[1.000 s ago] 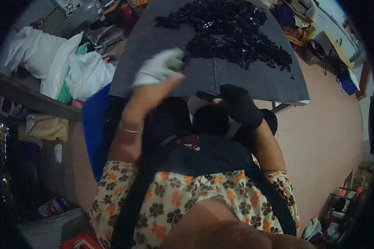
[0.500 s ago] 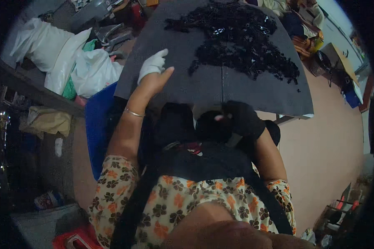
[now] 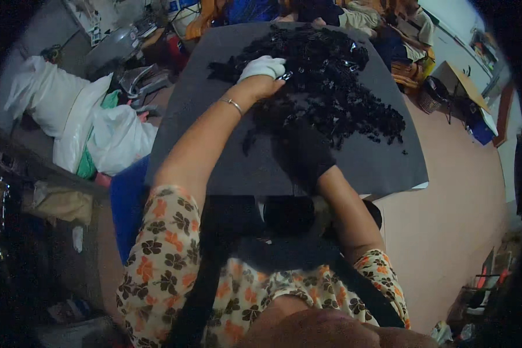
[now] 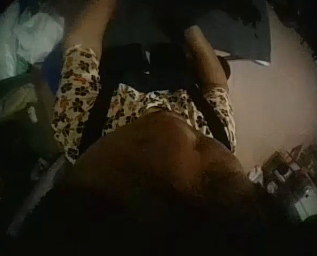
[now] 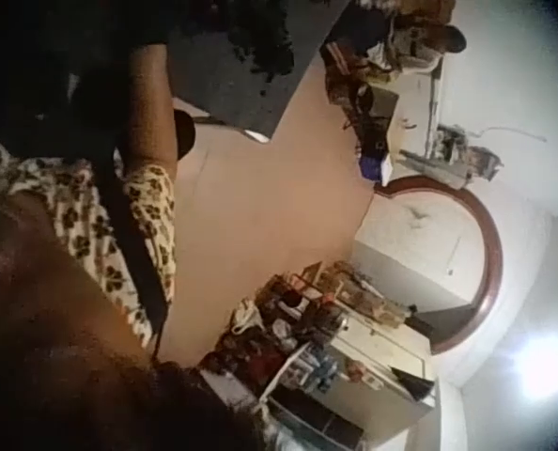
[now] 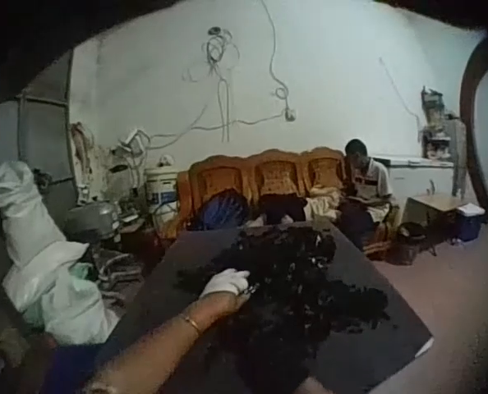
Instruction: Sorting small black manufacturing parts on a workbench and placing them into a container.
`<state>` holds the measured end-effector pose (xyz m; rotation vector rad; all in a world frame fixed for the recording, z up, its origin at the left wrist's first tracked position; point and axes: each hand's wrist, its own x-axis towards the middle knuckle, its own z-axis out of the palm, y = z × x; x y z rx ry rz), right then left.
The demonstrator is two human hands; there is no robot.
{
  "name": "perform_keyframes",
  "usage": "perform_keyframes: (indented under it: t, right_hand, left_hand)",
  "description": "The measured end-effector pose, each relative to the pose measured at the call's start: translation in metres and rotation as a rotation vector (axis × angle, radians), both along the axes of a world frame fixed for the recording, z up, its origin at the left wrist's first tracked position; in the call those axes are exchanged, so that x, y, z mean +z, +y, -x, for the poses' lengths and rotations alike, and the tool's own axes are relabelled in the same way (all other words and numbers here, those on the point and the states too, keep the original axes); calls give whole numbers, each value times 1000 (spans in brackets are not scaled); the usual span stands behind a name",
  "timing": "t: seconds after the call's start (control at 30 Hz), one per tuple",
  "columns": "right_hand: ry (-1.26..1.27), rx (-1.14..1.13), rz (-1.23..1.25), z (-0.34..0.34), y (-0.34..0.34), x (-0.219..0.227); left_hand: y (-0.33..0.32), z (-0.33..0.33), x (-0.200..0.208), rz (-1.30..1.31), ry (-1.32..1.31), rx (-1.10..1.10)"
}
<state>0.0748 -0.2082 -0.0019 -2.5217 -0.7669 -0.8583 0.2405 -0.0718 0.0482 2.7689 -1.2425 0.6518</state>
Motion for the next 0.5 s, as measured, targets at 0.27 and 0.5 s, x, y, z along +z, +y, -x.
perform_keyframes:
  t: [0.27,0.5]
  right_hand:
    - [194,6,44,5,4,-18]
    - [255,108,17,13,9,6]
  left_hand:
    - [-88,-54,25,-189,-74,-75]
    - [-117,-108,-8,-118,-68,-178]
